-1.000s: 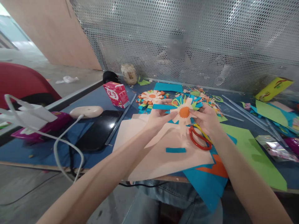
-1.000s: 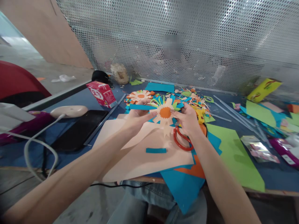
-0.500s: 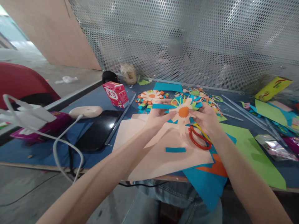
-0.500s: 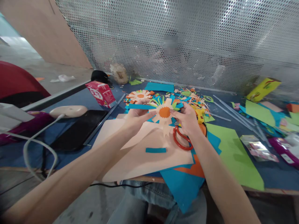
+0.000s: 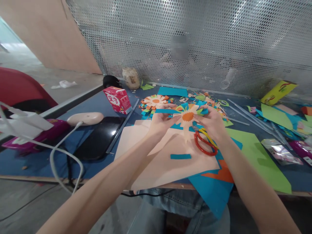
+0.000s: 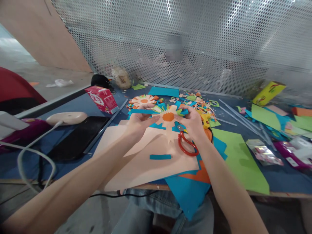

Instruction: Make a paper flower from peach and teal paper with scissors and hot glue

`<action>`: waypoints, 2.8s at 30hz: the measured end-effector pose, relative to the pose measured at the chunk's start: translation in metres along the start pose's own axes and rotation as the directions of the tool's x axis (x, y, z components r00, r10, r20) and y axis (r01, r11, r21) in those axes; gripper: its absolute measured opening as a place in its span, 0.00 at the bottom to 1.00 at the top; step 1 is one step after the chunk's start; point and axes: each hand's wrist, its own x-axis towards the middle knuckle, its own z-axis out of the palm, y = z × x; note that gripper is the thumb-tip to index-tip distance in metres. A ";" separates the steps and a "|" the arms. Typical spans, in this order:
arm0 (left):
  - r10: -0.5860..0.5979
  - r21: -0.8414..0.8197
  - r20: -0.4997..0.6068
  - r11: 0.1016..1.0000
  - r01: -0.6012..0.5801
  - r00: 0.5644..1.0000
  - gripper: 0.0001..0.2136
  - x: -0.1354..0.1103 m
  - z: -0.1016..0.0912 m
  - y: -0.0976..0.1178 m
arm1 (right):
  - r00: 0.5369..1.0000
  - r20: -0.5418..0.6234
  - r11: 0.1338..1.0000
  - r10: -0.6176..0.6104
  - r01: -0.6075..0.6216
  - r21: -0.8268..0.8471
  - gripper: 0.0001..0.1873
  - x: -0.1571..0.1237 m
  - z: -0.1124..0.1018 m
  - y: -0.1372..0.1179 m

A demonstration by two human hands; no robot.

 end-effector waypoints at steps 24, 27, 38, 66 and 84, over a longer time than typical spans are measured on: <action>-0.362 -0.388 0.259 0.810 0.440 0.895 0.23 0.002 -0.011 0.018 | 0.236 0.348 -0.007 -0.907 0.819 -0.574 0.14 -0.005 -0.015 -0.001; -0.372 -0.317 0.295 0.831 0.458 0.880 0.18 0.002 -0.013 0.013 | 0.261 0.368 0.012 -0.892 0.830 -0.558 0.13 -0.006 -0.014 -0.002; -0.310 -0.262 0.287 0.885 0.386 0.906 0.12 0.004 -0.014 -0.002 | 0.255 0.455 -0.019 -0.853 0.857 -0.516 0.14 -0.007 -0.014 -0.003; -0.361 -0.170 0.206 0.902 0.396 0.910 0.11 0.002 -0.009 -0.001 | 0.277 0.507 -0.034 -0.816 0.853 -0.520 0.15 -0.011 -0.014 -0.002; 0.033 0.026 0.039 0.999 -0.034 0.999 0.17 0.003 -0.006 0.007 | 0.969 0.024 0.954 -0.245 0.246 -0.173 0.15 0.009 -0.011 0.015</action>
